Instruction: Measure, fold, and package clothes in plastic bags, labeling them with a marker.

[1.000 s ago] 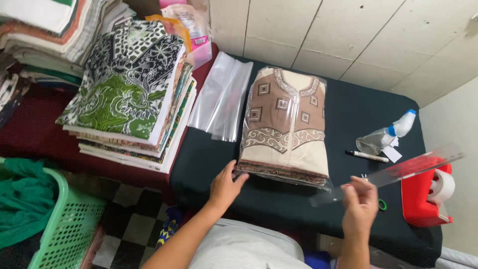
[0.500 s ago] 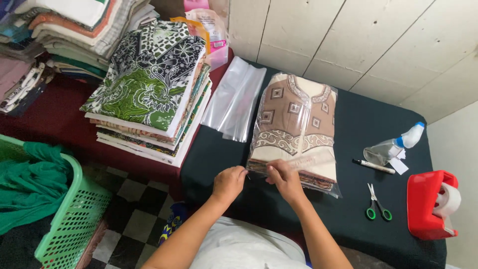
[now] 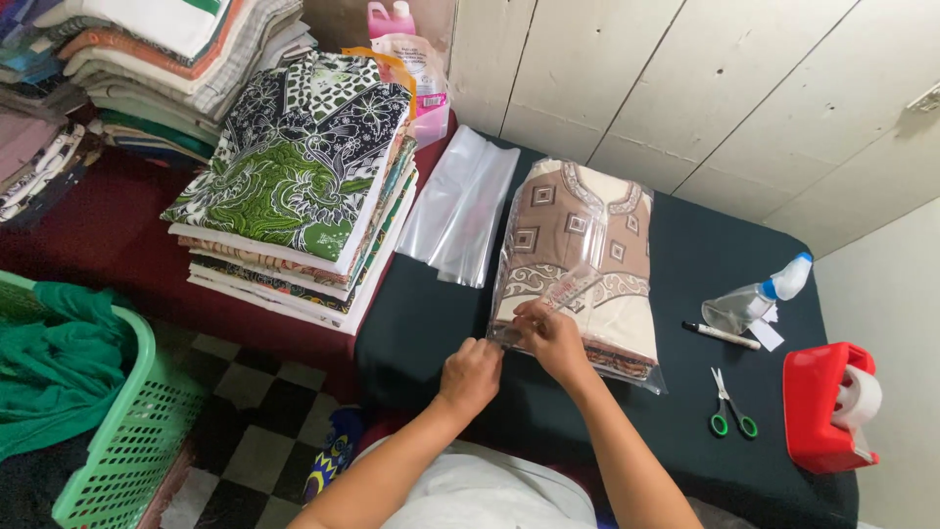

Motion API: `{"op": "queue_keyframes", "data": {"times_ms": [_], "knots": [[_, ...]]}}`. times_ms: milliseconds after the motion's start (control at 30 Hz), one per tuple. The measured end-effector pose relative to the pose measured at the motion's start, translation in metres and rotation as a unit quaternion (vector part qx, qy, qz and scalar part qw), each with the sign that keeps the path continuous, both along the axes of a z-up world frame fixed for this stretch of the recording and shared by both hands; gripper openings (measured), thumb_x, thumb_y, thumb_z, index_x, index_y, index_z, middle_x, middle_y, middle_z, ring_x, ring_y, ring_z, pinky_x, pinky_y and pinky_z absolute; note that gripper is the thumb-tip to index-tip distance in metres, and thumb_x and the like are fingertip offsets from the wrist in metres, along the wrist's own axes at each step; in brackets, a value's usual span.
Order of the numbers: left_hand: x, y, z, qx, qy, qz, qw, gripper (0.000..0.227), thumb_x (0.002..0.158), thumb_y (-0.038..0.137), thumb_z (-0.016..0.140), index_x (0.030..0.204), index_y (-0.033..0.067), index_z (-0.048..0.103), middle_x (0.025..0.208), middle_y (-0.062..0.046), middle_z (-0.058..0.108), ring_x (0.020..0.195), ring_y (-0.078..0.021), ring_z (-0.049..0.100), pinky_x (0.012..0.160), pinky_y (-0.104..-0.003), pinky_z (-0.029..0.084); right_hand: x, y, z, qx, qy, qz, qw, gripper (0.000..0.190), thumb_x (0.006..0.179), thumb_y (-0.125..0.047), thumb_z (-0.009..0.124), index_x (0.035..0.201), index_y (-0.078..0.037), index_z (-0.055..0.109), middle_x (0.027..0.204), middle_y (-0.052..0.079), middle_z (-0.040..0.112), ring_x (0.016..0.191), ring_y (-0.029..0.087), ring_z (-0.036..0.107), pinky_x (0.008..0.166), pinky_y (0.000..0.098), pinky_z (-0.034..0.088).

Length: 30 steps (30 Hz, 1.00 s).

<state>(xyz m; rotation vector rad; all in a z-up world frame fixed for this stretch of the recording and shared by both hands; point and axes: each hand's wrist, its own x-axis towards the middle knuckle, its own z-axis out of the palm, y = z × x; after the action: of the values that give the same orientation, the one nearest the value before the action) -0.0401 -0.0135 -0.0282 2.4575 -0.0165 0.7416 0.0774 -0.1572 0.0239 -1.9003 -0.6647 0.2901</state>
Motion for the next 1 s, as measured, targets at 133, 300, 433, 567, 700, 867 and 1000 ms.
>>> {"op": "queue_keyframes", "data": {"times_ms": [133,300,433,567,700,867,1000], "knots": [[0.006,-0.008,-0.009,0.046,0.000,-0.008,0.999,0.005,0.089,0.011,0.062,0.085,0.0079,0.063,0.081,-0.009,0.063,0.080,-0.0307,0.063,0.061,-0.045,0.054,0.004,0.000,0.006,-0.016,0.009,-0.009,1.000,0.011,0.094,0.000,0.066,0.104,0.003,0.069,0.092,0.008,0.073,0.081,0.014,0.073,0.069,0.0278,0.060],[0.007,-0.007,-0.004,0.036,-0.025,-0.026,0.999,0.006,0.090,0.012,0.063,0.086,0.0083,0.063,0.080,-0.008,0.062,0.079,-0.0299,0.063,0.063,-0.045,0.054,-0.007,-0.001,0.021,-0.005,0.059,-0.032,0.998,0.011,0.095,-0.003,0.066,0.104,0.003,0.068,0.085,0.007,0.072,0.080,0.011,0.073,0.068,0.0274,0.061],[-0.003,-0.002,-0.006,-0.003,-0.026,-0.026,0.999,0.014,0.091,0.014,0.066,0.079,0.0088,0.060,0.079,-0.008,0.062,0.080,-0.0301,0.063,0.065,-0.044,0.055,-0.006,-0.020,0.003,-0.040,0.026,-0.054,0.997,0.012,0.093,-0.003,0.070,0.105,0.001,0.072,0.087,0.008,0.074,0.070,0.013,0.066,0.063,0.0280,0.056],[-0.010,0.002,0.020,-0.034,-0.011,-0.005,0.999,0.016,0.085,0.019,0.071,0.086,0.0079,0.059,0.082,-0.010,0.062,0.081,-0.0327,0.064,0.066,-0.046,0.054,-0.008,-0.042,-0.012,0.064,0.100,-0.068,0.991,0.007,0.092,-0.001,0.069,0.098,0.003,0.070,0.103,0.007,0.071,0.075,0.011,0.069,0.064,0.0263,0.060],[-0.005,0.000,0.048,-0.054,0.021,0.019,0.998,0.038,0.079,0.031,0.077,0.097,0.0033,0.057,0.086,-0.015,0.062,0.080,-0.0370,0.064,0.062,-0.049,0.053,-0.010,-0.052,-0.021,0.073,0.073,-0.050,0.993,0.006,0.091,0.001,0.070,0.094,0.006,0.071,0.107,0.008,0.073,0.071,0.014,0.072,0.062,0.0267,0.060],[0.016,0.005,-0.004,0.012,0.029,0.018,0.999,0.020,0.094,0.027,0.069,0.093,0.0104,0.057,0.087,-0.008,0.064,0.081,-0.0314,0.067,0.066,-0.046,0.055,-0.013,-0.048,-0.011,0.065,0.076,-0.048,0.994,0.008,0.091,0.001,0.069,0.096,0.006,0.072,0.110,0.007,0.073,0.071,0.014,0.072,0.063,0.0267,0.060],[0.002,0.008,0.022,-0.011,0.002,0.021,1.000,0.024,0.092,0.028,0.070,0.087,0.0086,0.057,0.084,-0.009,0.064,0.078,-0.0315,0.067,0.060,-0.045,0.055,-0.016,-0.040,-0.003,0.057,0.085,-0.042,0.994,0.007,0.091,0.000,0.070,0.096,0.006,0.071,0.109,0.007,0.073,0.074,0.014,0.072,0.065,0.0268,0.060]]}}
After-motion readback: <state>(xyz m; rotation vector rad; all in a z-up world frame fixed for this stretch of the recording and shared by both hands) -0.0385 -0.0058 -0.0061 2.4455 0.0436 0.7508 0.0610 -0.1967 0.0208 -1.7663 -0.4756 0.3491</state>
